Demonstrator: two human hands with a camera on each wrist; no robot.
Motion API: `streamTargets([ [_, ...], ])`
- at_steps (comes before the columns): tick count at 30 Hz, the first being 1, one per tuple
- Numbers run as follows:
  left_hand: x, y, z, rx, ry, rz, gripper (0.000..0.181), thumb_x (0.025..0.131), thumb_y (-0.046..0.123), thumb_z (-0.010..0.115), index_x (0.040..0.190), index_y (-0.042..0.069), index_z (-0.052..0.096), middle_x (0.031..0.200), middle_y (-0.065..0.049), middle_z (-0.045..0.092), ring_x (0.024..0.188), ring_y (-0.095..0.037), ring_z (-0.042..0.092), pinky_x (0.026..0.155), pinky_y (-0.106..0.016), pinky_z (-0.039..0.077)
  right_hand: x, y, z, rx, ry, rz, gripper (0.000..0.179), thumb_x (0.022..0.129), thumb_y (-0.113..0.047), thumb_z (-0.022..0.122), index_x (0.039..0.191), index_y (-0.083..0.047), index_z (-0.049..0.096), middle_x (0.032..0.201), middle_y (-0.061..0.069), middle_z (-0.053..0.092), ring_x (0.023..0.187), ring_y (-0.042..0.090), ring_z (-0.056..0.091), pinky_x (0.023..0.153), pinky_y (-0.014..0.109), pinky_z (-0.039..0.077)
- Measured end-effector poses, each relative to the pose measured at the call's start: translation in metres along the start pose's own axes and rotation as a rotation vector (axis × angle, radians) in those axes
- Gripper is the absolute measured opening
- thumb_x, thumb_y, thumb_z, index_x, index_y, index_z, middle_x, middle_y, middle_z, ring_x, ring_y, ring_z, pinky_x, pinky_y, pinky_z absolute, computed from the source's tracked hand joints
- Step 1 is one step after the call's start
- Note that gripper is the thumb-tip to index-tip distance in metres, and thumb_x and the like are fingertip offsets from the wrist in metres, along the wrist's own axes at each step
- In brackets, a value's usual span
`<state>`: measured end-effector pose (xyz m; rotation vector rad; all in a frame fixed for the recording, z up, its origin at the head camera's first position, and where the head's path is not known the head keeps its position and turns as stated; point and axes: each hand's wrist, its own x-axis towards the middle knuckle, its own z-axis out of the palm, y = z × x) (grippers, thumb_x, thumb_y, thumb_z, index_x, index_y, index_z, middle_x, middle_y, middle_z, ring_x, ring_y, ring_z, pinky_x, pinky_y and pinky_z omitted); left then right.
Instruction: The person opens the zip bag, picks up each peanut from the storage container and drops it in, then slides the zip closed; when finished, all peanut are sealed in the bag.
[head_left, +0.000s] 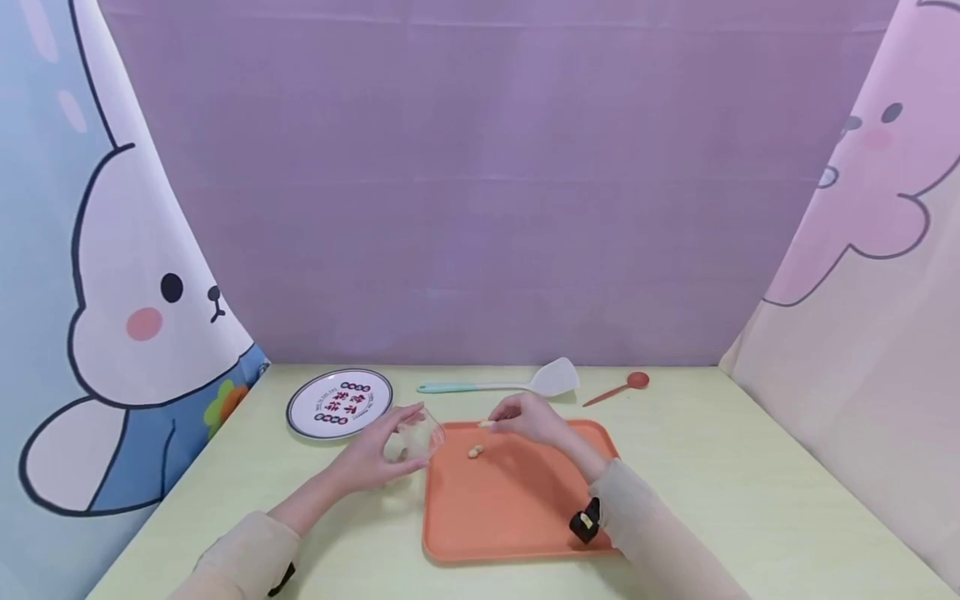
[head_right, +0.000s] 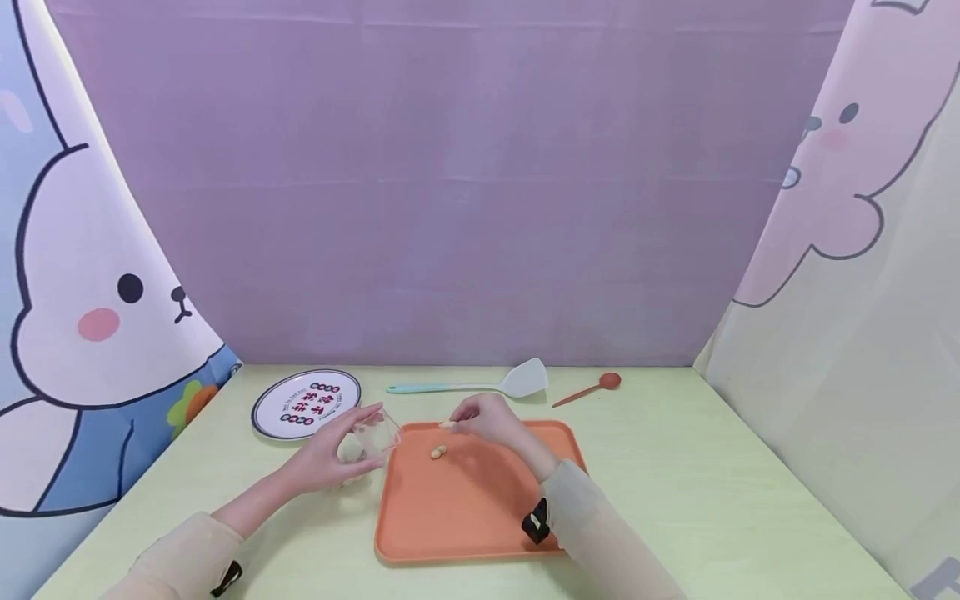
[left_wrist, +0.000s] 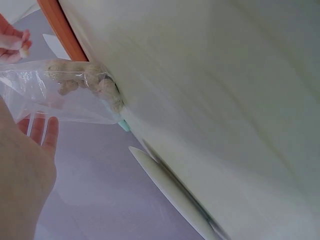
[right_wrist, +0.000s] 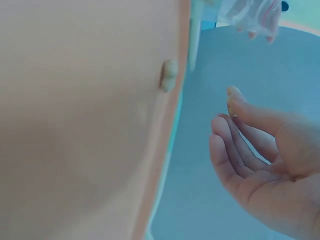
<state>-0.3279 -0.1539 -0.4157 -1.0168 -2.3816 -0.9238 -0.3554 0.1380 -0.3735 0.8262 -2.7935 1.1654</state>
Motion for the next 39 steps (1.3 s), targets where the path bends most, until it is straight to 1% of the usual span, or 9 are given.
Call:
streamTargets([
  [2,0.001,0.000,0.000,-0.008,0.000,0.007,0.078,0.074,0.035,0.078,0.138,0.004,0.044,0.120,-0.001,0.061,0.108,-0.017,0.058,0.090,-0.034,0.052,0.000,-0.008,-0.001,0.006,0.011,0.000,0.014,0.085,-0.021,0.069,0.095,-0.011,0.071,0.086,0.000,0.070,0.078,0.009,0.063,0.069,0.024,0.052],
  [6,0.002,0.001,-0.001,-0.017,-0.003,0.004,0.078,0.074,0.034,0.079,0.138,0.005,0.044,0.120,-0.001,0.061,0.108,-0.017,0.058,0.090,-0.034,0.052,0.001,-0.025,-0.001,0.005,0.038,-0.050,0.016,0.086,-0.020,0.068,0.098,-0.009,0.071,0.086,0.000,0.070,0.077,0.009,0.064,0.068,0.023,0.053],
  [12,0.002,0.001,-0.002,-0.015,-0.015,-0.005,0.078,0.075,0.036,0.078,0.139,0.008,0.043,0.120,-0.002,0.061,0.108,-0.016,0.058,0.090,-0.034,0.052,0.005,-0.046,0.007,0.001,0.065,-0.112,0.014,0.084,-0.018,0.070,0.094,-0.009,0.071,0.083,0.002,0.070,0.072,0.008,0.063,0.064,0.020,0.052],
  [15,0.002,0.000,-0.002,-0.029,-0.015,-0.002,0.078,0.076,0.037,0.077,0.139,0.008,0.043,0.120,-0.004,0.061,0.108,-0.018,0.058,0.089,-0.035,0.052,0.007,-0.053,0.014,0.005,0.062,-0.112,0.013,0.084,-0.020,0.070,0.093,-0.011,0.072,0.082,0.000,0.070,0.070,0.007,0.062,0.064,0.019,0.052],
  [22,0.001,-0.001,0.001,-0.027,-0.012,0.023,0.077,0.076,0.038,0.076,0.139,0.009,0.043,0.120,0.000,0.060,0.108,-0.016,0.057,0.089,-0.035,0.052,0.013,-0.060,0.032,0.034,0.037,-0.138,0.015,0.083,-0.023,0.072,0.091,-0.010,0.073,0.077,0.000,0.069,0.065,0.005,0.060,0.060,0.018,0.051],
  [27,0.000,-0.002,0.002,-0.027,-0.005,0.033,0.076,0.076,0.037,0.077,0.139,0.009,0.043,0.121,0.001,0.059,0.108,-0.015,0.056,0.088,-0.035,0.052,0.013,-0.064,0.040,0.048,0.012,-0.127,0.016,0.082,-0.022,0.072,0.091,-0.009,0.073,0.078,0.000,0.070,0.065,0.005,0.060,0.058,0.018,0.051],
  [31,0.000,-0.002,0.003,-0.031,-0.009,0.031,0.076,0.076,0.039,0.076,0.139,0.010,0.043,0.122,0.001,0.060,0.109,-0.014,0.056,0.088,-0.035,0.053,0.012,-0.066,0.043,0.046,0.005,-0.122,0.013,0.084,-0.019,0.071,0.092,-0.009,0.072,0.080,0.001,0.070,0.066,0.005,0.059,0.059,0.018,0.051],
  [34,0.000,-0.003,0.003,-0.035,-0.008,0.036,0.076,0.077,0.039,0.076,0.139,0.010,0.043,0.122,0.001,0.060,0.109,-0.015,0.057,0.088,-0.036,0.053,0.011,-0.066,0.043,0.041,0.018,-0.129,0.012,0.084,-0.018,0.070,0.092,-0.009,0.072,0.081,0.001,0.070,0.067,0.005,0.059,0.060,0.018,0.050],
  [39,0.002,-0.003,0.003,-0.033,-0.003,0.053,0.076,0.077,0.040,0.075,0.139,0.009,0.043,0.120,-0.003,0.061,0.108,-0.015,0.057,0.087,-0.036,0.053,0.010,-0.065,0.041,0.041,0.032,-0.143,0.014,0.085,-0.018,0.069,0.093,-0.007,0.072,0.081,0.002,0.070,0.068,0.009,0.060,0.059,0.018,0.051],
])
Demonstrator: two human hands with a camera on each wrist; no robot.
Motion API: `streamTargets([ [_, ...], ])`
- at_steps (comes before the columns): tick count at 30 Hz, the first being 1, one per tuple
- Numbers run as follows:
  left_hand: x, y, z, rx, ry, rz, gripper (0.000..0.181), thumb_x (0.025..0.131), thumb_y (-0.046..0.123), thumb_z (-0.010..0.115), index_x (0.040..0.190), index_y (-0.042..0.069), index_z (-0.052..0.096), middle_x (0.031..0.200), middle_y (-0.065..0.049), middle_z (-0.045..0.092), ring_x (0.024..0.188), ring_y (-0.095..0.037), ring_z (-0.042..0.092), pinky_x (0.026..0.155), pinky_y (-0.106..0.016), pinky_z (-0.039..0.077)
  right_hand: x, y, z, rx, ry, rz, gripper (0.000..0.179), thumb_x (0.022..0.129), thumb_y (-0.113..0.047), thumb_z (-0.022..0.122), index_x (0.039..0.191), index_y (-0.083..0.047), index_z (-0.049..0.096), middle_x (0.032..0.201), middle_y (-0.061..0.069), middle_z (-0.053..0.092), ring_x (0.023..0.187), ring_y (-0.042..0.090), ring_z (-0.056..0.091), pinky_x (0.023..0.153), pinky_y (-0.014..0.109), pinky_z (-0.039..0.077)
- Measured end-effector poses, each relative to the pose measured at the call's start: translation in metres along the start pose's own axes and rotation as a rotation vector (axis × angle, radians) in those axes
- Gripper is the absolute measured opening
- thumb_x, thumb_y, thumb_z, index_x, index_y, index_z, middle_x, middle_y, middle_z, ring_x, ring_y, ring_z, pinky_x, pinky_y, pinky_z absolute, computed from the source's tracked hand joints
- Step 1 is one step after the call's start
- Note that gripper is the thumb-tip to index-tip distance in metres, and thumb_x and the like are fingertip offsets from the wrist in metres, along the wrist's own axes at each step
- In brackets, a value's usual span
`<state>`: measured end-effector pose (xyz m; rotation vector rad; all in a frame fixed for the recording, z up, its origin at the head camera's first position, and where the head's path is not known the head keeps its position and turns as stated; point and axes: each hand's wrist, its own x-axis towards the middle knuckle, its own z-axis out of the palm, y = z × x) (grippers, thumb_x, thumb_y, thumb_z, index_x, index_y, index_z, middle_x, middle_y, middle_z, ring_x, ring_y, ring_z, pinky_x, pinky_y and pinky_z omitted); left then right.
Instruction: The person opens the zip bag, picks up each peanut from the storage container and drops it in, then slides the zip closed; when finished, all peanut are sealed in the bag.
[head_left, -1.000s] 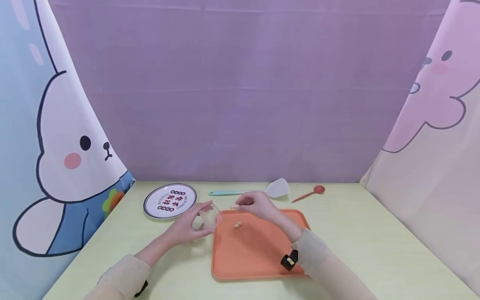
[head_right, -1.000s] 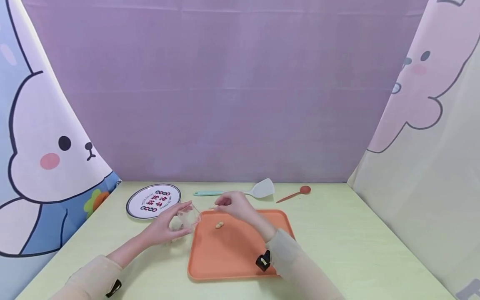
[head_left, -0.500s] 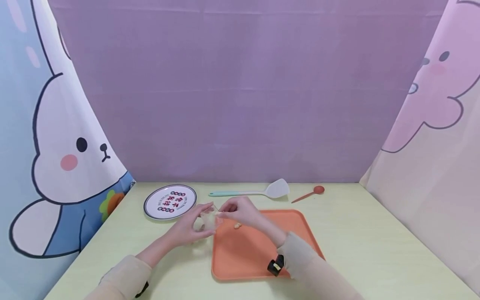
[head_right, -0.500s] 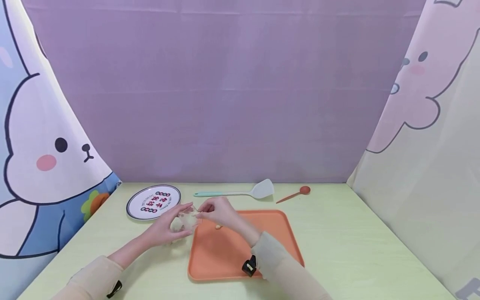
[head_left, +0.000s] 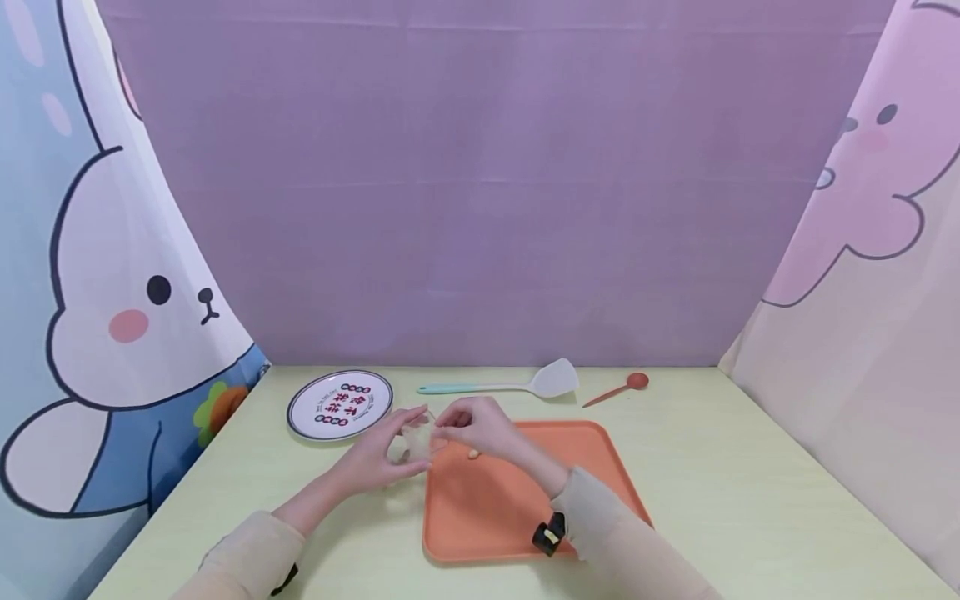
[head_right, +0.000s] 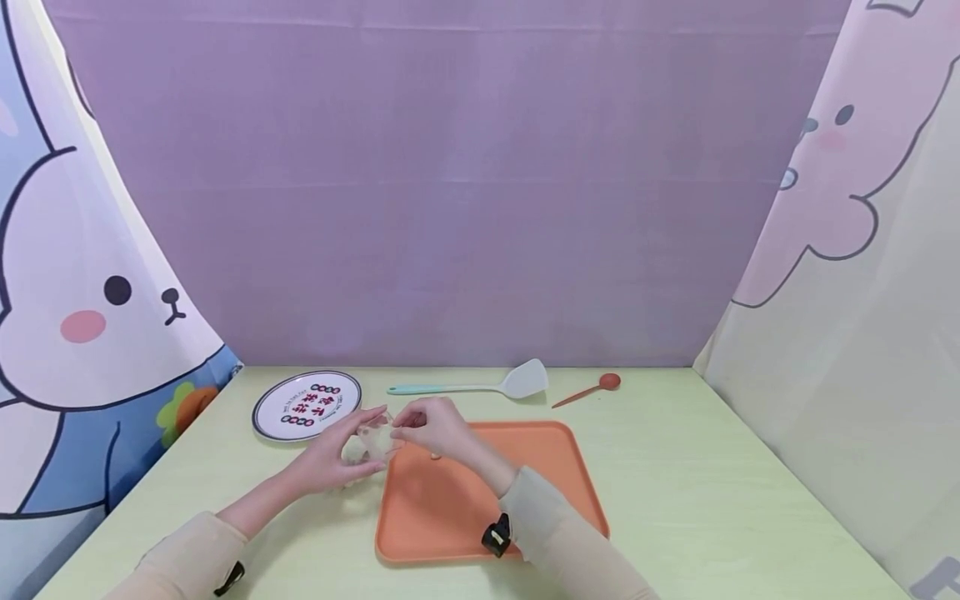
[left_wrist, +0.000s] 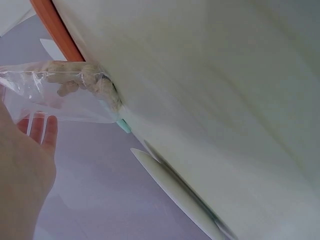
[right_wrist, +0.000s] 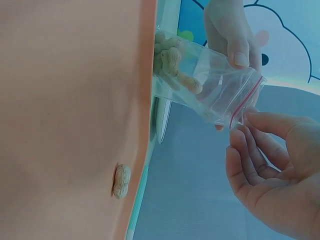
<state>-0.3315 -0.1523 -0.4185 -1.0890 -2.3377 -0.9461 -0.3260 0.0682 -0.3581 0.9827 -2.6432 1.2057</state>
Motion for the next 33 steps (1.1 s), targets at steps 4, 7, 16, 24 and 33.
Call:
streamTargets([
  [4,0.000,-0.001,0.000,0.004,-0.001,0.000,0.076,0.077,0.040,0.075,0.139,0.009,0.043,0.119,-0.005,0.061,0.108,-0.015,0.057,0.086,-0.036,0.053,0.001,0.003,-0.002,-0.014,0.026,-0.012,0.013,0.084,-0.019,0.070,0.092,-0.008,0.072,0.081,0.000,0.069,0.070,0.009,0.062,0.061,0.018,0.051],
  [7,0.000,0.000,0.000,0.008,-0.005,-0.016,0.077,0.077,0.042,0.075,0.139,0.010,0.043,0.120,-0.004,0.061,0.109,-0.016,0.057,0.087,-0.036,0.053,0.002,0.007,-0.005,-0.030,0.047,-0.014,0.013,0.083,-0.018,0.071,0.092,-0.009,0.072,0.081,-0.001,0.070,0.072,0.009,0.063,0.066,0.019,0.052],
  [16,0.001,0.001,-0.001,-0.001,-0.009,-0.051,0.077,0.077,0.039,0.076,0.139,0.011,0.042,0.120,-0.003,0.061,0.110,-0.016,0.057,0.089,-0.036,0.052,0.000,0.031,-0.014,-0.024,0.036,-0.007,0.012,0.085,-0.016,0.069,0.094,-0.008,0.072,0.085,0.001,0.070,0.075,0.010,0.064,0.070,0.021,0.053],
  [24,0.000,0.001,-0.001,-0.007,-0.003,-0.049,0.077,0.076,0.038,0.077,0.139,0.009,0.043,0.120,-0.003,0.061,0.108,-0.016,0.057,0.088,-0.036,0.052,-0.002,0.057,-0.017,-0.036,-0.049,0.040,0.013,0.086,-0.015,0.067,0.096,-0.007,0.071,0.088,0.002,0.070,0.078,0.013,0.064,0.069,0.021,0.051],
  [33,0.000,0.000,-0.001,-0.004,0.001,-0.051,0.077,0.076,0.036,0.077,0.139,0.008,0.043,0.120,-0.003,0.061,0.107,-0.016,0.057,0.089,-0.036,0.052,-0.004,0.073,-0.018,-0.074,-0.186,0.094,0.024,0.085,-0.019,0.069,0.103,-0.003,0.070,0.097,0.006,0.071,0.091,0.018,0.066,0.077,0.023,0.053],
])
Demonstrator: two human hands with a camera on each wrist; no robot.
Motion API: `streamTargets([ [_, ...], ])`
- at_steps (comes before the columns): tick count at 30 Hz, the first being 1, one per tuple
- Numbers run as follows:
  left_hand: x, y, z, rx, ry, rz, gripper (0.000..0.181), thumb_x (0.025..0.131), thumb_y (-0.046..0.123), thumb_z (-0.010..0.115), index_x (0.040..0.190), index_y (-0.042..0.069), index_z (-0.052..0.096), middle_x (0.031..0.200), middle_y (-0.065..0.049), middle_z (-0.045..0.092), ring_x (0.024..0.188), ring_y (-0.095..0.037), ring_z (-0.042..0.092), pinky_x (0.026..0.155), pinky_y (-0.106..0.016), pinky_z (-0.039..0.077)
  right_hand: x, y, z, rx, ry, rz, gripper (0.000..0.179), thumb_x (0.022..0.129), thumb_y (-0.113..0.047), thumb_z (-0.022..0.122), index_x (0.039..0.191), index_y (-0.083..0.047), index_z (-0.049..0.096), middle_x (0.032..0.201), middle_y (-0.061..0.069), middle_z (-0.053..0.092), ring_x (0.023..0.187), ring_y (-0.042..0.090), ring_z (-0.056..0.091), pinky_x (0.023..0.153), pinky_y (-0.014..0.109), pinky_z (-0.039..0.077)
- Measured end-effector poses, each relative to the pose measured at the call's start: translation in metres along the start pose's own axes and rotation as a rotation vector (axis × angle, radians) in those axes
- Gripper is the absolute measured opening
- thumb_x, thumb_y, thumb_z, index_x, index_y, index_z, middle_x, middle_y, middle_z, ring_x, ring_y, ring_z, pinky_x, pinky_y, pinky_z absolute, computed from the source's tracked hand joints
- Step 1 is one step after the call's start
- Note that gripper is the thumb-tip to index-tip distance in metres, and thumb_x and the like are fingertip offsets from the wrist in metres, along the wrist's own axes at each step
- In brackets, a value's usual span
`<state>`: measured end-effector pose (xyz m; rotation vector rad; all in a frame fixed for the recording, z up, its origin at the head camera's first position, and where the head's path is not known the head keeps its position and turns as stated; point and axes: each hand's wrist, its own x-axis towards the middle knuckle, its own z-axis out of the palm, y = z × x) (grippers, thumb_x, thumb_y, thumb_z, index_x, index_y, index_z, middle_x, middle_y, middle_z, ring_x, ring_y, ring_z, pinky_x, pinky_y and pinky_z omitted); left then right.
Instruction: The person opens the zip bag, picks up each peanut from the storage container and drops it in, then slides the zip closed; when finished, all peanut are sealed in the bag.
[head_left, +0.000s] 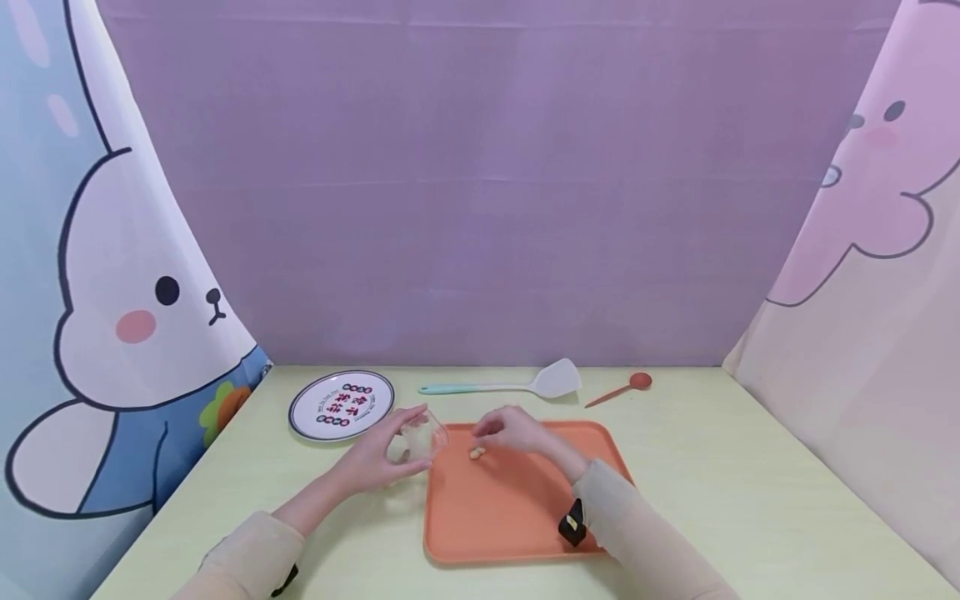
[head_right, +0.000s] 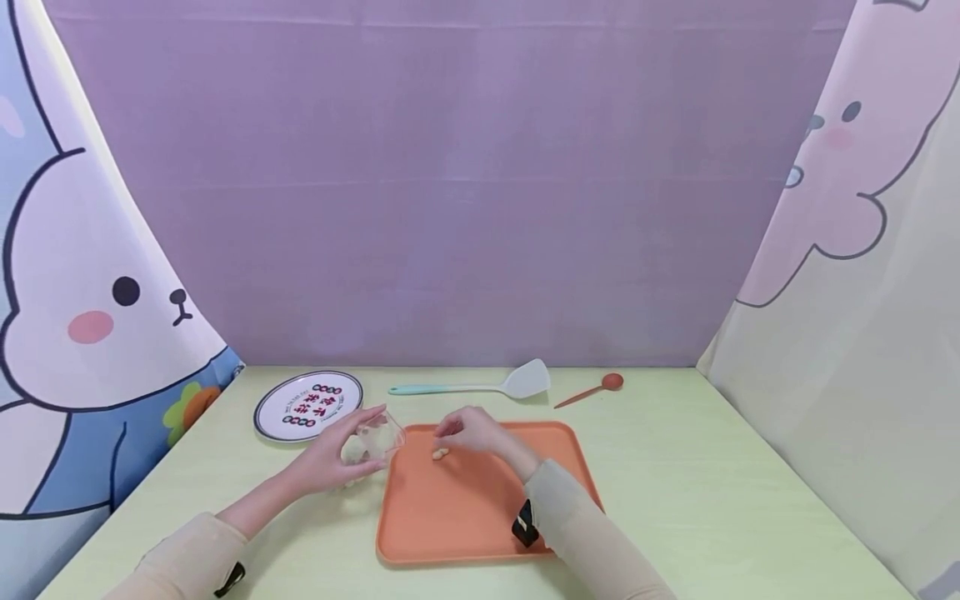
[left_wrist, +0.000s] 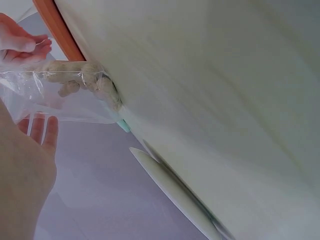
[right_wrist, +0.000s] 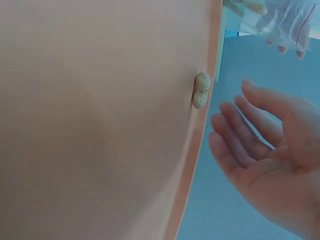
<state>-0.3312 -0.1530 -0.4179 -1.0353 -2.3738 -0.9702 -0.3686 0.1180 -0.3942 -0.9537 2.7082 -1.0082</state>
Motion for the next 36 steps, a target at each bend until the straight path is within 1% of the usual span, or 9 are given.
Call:
streamTargets([
  [3,-0.0006,0.0000,0.0005,0.009,-0.006,0.000,0.077,0.076,0.036,0.077,0.139,0.007,0.043,0.120,-0.005,0.061,0.106,-0.016,0.057,0.089,-0.034,0.052,-0.0009,0.0031,0.0023,-0.017,-0.034,0.015,0.025,0.083,-0.021,0.071,0.102,-0.005,0.071,0.096,0.005,0.072,0.089,0.017,0.066,0.076,0.023,0.052],
  [6,-0.0011,0.0006,0.0006,0.010,-0.006,-0.002,0.077,0.076,0.035,0.077,0.139,0.006,0.043,0.120,-0.004,0.061,0.107,-0.016,0.058,0.089,-0.033,0.052,-0.0021,0.0044,0.0042,-0.032,-0.040,0.025,0.025,0.081,-0.023,0.073,0.100,-0.006,0.072,0.093,0.003,0.072,0.085,0.013,0.065,0.073,0.022,0.051],
  [10,-0.0011,0.0011,0.0005,0.014,-0.003,0.000,0.077,0.075,0.034,0.078,0.138,0.006,0.043,0.120,-0.003,0.061,0.107,-0.016,0.058,0.089,-0.032,0.052,-0.0030,0.0043,0.0054,-0.044,-0.052,0.036,0.018,0.082,-0.021,0.073,0.093,-0.008,0.074,0.085,0.002,0.072,0.073,0.006,0.059,0.065,0.021,0.048],
  [14,-0.0001,0.0013,0.0003,0.012,0.004,0.012,0.077,0.075,0.034,0.078,0.138,0.007,0.044,0.119,-0.003,0.061,0.106,-0.016,0.058,0.088,-0.033,0.052,-0.0034,0.0052,0.0056,-0.049,-0.090,0.057,0.011,0.084,-0.019,0.070,0.087,-0.010,0.074,0.076,0.000,0.070,0.064,0.006,0.054,0.060,0.021,0.044],
  [20,0.0014,0.0006,-0.0002,0.002,-0.004,0.010,0.077,0.075,0.034,0.078,0.138,0.007,0.043,0.121,-0.001,0.060,0.110,-0.016,0.057,0.090,-0.034,0.052,-0.0042,0.0071,0.0044,-0.046,-0.103,0.097,0.012,0.084,-0.023,0.070,0.086,-0.011,0.074,0.075,-0.002,0.069,0.065,0.010,0.057,0.060,0.022,0.045],
  [24,0.0012,0.0000,-0.0006,-0.001,-0.010,0.001,0.077,0.075,0.034,0.078,0.138,0.006,0.043,0.121,-0.001,0.060,0.110,-0.016,0.057,0.090,-0.034,0.052,-0.0040,0.0067,0.0040,-0.029,-0.108,0.104,0.014,0.083,-0.025,0.072,0.085,-0.012,0.074,0.077,-0.003,0.070,0.066,0.007,0.056,0.061,0.021,0.046],
  [27,0.0011,0.0000,-0.0006,-0.002,-0.012,-0.004,0.077,0.075,0.034,0.078,0.138,0.007,0.043,0.121,-0.001,0.060,0.109,-0.016,0.057,0.090,-0.034,0.052,-0.0038,0.0062,0.0044,-0.022,-0.113,0.102,0.011,0.082,-0.023,0.073,0.086,-0.013,0.074,0.078,-0.004,0.070,0.068,0.004,0.057,0.063,0.021,0.046],
  [31,0.0010,-0.0004,-0.0004,0.001,-0.013,-0.006,0.077,0.075,0.034,0.078,0.138,0.006,0.043,0.121,-0.001,0.060,0.110,-0.016,0.057,0.090,-0.033,0.052,-0.0032,0.0064,0.0058,-0.028,-0.119,0.104,0.010,0.081,-0.024,0.073,0.086,-0.016,0.074,0.079,-0.007,0.070,0.070,0.004,0.056,0.064,0.021,0.046],
  [36,0.0008,-0.0011,-0.0002,0.006,-0.012,0.003,0.077,0.076,0.035,0.077,0.138,0.005,0.043,0.120,0.000,0.060,0.108,-0.016,0.057,0.089,-0.034,0.052,-0.0026,0.0064,0.0070,-0.036,-0.119,0.109,0.011,0.081,-0.027,0.073,0.086,-0.017,0.074,0.080,-0.007,0.070,0.072,0.005,0.056,0.064,0.022,0.046],
])
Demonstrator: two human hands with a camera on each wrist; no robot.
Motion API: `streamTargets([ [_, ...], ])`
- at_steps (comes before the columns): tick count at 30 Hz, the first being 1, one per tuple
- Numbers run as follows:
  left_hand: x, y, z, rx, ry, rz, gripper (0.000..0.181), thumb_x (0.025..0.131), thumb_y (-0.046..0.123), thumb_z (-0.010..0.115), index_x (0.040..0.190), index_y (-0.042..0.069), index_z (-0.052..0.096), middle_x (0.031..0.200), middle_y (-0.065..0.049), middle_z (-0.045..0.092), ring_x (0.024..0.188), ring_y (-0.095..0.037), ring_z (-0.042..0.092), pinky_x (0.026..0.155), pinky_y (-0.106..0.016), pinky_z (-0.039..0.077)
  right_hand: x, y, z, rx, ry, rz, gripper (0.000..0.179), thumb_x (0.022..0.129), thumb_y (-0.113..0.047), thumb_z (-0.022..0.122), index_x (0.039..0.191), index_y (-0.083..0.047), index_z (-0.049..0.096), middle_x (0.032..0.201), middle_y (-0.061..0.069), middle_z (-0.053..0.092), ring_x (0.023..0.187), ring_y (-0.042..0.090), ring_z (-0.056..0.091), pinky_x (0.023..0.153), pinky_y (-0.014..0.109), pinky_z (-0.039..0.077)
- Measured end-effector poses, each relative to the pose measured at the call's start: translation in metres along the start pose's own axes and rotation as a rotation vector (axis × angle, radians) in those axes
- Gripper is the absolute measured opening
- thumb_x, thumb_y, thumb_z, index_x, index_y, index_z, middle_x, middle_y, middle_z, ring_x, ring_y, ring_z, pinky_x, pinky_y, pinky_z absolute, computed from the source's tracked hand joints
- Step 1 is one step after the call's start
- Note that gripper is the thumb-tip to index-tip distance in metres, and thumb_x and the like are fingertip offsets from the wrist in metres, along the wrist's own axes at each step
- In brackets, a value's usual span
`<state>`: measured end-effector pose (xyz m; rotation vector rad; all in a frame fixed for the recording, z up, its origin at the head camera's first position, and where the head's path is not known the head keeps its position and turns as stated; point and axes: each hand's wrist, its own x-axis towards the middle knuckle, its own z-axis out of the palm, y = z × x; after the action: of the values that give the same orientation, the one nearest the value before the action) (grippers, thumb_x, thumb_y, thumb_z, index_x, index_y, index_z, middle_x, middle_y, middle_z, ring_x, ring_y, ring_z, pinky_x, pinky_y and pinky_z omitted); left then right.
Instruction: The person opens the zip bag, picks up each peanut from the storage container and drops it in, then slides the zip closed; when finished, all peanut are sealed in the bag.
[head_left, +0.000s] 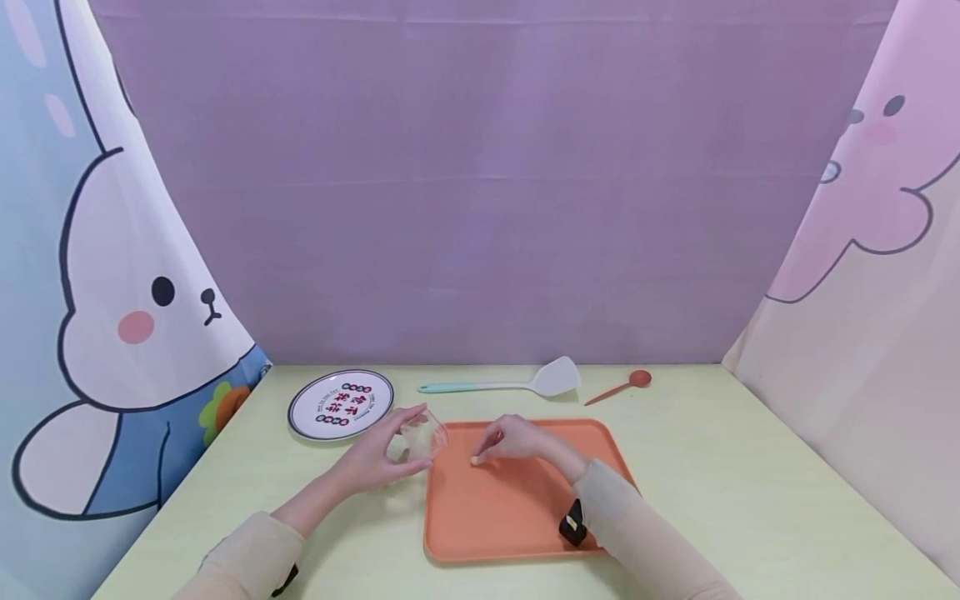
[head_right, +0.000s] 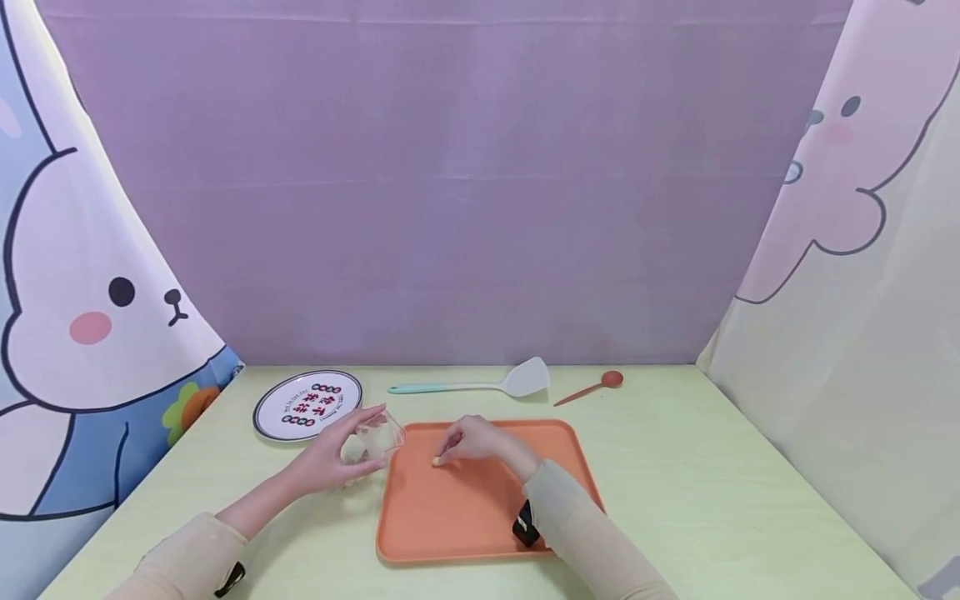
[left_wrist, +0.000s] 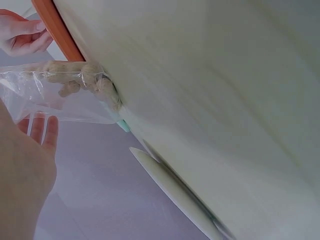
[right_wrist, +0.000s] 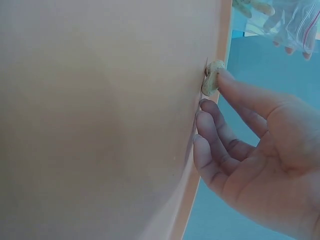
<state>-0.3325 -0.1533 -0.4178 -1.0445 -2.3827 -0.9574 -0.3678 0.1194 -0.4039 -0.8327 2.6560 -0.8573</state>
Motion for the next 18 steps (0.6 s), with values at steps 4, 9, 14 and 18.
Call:
streamTargets([
  [4,0.000,0.001,0.000,0.003,0.006,0.011,0.077,0.076,0.034,0.077,0.138,0.005,0.043,0.120,-0.002,0.061,0.107,-0.016,0.057,0.088,-0.036,0.052,-0.002,0.000,0.000,-0.015,-0.007,0.012,0.012,0.081,-0.028,0.073,0.085,-0.017,0.074,0.079,-0.007,0.070,0.068,0.005,0.054,0.062,0.021,0.044],
  [9,-0.001,0.004,0.001,-0.001,0.016,0.024,0.076,0.075,0.032,0.078,0.138,0.006,0.043,0.119,-0.006,0.061,0.106,-0.019,0.058,0.087,-0.038,0.053,-0.005,0.000,-0.001,-0.030,-0.007,0.008,0.011,0.080,-0.026,0.074,0.082,-0.015,0.074,0.074,-0.008,0.068,0.062,0.004,0.050,0.056,0.019,0.041],
  [14,-0.001,0.006,0.001,-0.008,0.018,0.033,0.076,0.075,0.031,0.078,0.138,0.003,0.044,0.117,-0.010,0.062,0.103,-0.021,0.059,0.086,-0.039,0.053,-0.008,-0.001,-0.004,-0.002,0.019,-0.009,0.010,0.080,-0.025,0.074,0.081,-0.015,0.072,0.074,-0.008,0.067,0.065,0.004,0.053,0.059,0.020,0.044],
  [18,-0.001,0.006,0.002,0.016,0.030,0.042,0.076,0.075,0.033,0.078,0.137,0.004,0.044,0.116,-0.007,0.062,0.102,-0.017,0.059,0.085,-0.034,0.053,-0.012,-0.004,-0.012,0.016,0.092,-0.052,0.009,0.081,-0.024,0.073,0.081,-0.015,0.071,0.077,-0.006,0.068,0.070,0.006,0.058,0.065,0.022,0.049],
])
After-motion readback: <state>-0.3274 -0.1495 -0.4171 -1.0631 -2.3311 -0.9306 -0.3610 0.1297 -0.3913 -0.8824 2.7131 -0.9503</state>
